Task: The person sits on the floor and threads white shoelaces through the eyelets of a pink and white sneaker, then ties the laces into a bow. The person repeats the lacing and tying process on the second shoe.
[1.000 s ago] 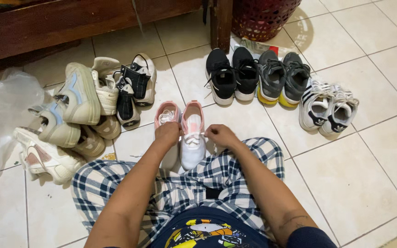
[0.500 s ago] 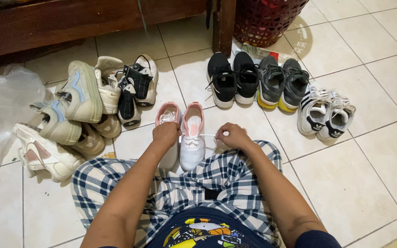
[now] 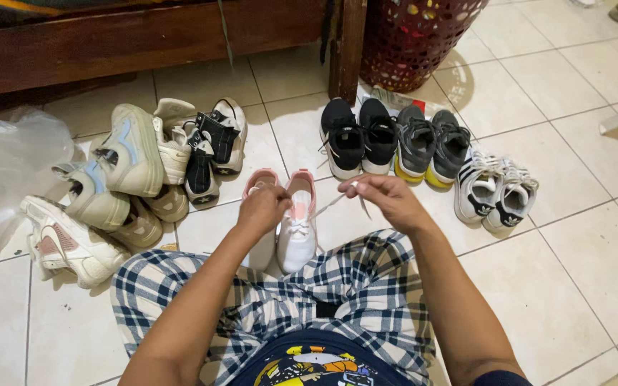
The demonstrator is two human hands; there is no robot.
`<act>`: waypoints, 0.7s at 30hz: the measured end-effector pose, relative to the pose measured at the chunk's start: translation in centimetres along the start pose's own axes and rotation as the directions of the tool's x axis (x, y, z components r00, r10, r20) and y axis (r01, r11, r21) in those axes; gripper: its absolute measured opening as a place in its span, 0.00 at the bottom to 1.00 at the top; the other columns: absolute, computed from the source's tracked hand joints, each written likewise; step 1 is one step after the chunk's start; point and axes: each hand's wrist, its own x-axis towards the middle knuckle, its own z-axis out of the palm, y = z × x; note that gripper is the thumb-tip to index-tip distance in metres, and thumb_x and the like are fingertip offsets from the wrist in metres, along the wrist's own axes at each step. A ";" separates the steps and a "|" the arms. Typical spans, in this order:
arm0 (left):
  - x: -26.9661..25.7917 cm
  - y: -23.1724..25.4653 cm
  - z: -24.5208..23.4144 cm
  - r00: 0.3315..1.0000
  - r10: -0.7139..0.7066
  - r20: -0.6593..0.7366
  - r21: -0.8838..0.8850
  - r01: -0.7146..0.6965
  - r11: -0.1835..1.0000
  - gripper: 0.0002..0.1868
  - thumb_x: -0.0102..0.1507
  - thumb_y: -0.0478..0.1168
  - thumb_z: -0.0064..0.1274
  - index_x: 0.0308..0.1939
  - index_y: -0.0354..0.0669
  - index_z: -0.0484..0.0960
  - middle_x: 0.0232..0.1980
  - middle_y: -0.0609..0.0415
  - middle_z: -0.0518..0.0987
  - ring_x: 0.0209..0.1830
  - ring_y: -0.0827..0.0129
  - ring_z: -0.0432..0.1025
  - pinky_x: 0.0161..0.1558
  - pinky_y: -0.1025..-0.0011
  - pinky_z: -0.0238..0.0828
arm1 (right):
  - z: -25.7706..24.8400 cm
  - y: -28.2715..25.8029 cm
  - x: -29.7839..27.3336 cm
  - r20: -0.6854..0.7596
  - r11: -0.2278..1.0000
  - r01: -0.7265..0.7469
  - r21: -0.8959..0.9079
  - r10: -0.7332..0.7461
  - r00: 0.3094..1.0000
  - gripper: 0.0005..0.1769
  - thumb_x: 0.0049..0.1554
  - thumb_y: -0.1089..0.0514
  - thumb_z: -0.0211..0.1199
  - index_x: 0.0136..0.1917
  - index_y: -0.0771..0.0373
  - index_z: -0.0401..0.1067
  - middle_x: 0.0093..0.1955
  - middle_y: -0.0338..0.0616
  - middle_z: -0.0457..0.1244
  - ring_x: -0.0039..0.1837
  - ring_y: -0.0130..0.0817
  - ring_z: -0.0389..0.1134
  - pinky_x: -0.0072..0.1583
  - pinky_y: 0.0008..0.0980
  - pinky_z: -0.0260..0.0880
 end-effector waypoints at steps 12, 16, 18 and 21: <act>0.8 5.2 3.6 0.996 0.043 0.076 -0.152 -0.031 0.988 0.12 0.63 0.45 0.58 0.48 0.49 0.88 0.42 0.46 0.84 0.43 0.51 0.78 0.46 0.56 0.73 | 2.1 -3.7 1.9 -0.027 0.981 0.168 0.094 -0.166 0.986 0.13 0.61 0.69 0.62 0.59 0.70 0.76 0.58 0.45 0.70 0.60 0.28 0.71 0.64 0.30 0.72; 1.4 5.7 1.8 0.983 0.182 -0.034 -0.245 -0.185 0.952 0.11 0.59 0.45 0.60 0.41 0.46 0.89 0.37 0.46 0.85 0.38 0.54 0.80 0.42 0.59 0.75 | 2.3 -2.3 3.3 -0.186 0.984 0.180 0.014 -0.174 0.967 0.11 0.62 0.70 0.62 0.57 0.72 0.78 0.54 0.46 0.72 0.55 0.29 0.72 0.60 0.29 0.75; 1.6 5.9 0.6 0.989 0.150 0.010 -0.278 -0.141 0.950 0.11 0.60 0.46 0.60 0.40 0.46 0.89 0.37 0.46 0.85 0.37 0.55 0.80 0.41 0.59 0.74 | 2.4 -1.8 4.1 -0.217 0.979 0.200 0.038 -0.188 0.958 0.10 0.62 0.70 0.62 0.57 0.72 0.77 0.54 0.45 0.72 0.56 0.28 0.72 0.60 0.29 0.73; 1.6 7.0 -1.4 0.979 0.189 -0.079 -0.256 -0.203 0.945 0.11 0.61 0.47 0.58 0.39 0.46 0.89 0.36 0.48 0.85 0.35 0.54 0.80 0.41 0.59 0.74 | 2.9 -1.5 4.9 -0.219 0.975 0.203 0.091 -0.179 0.959 0.09 0.61 0.70 0.61 0.56 0.71 0.76 0.54 0.45 0.72 0.56 0.28 0.72 0.60 0.29 0.74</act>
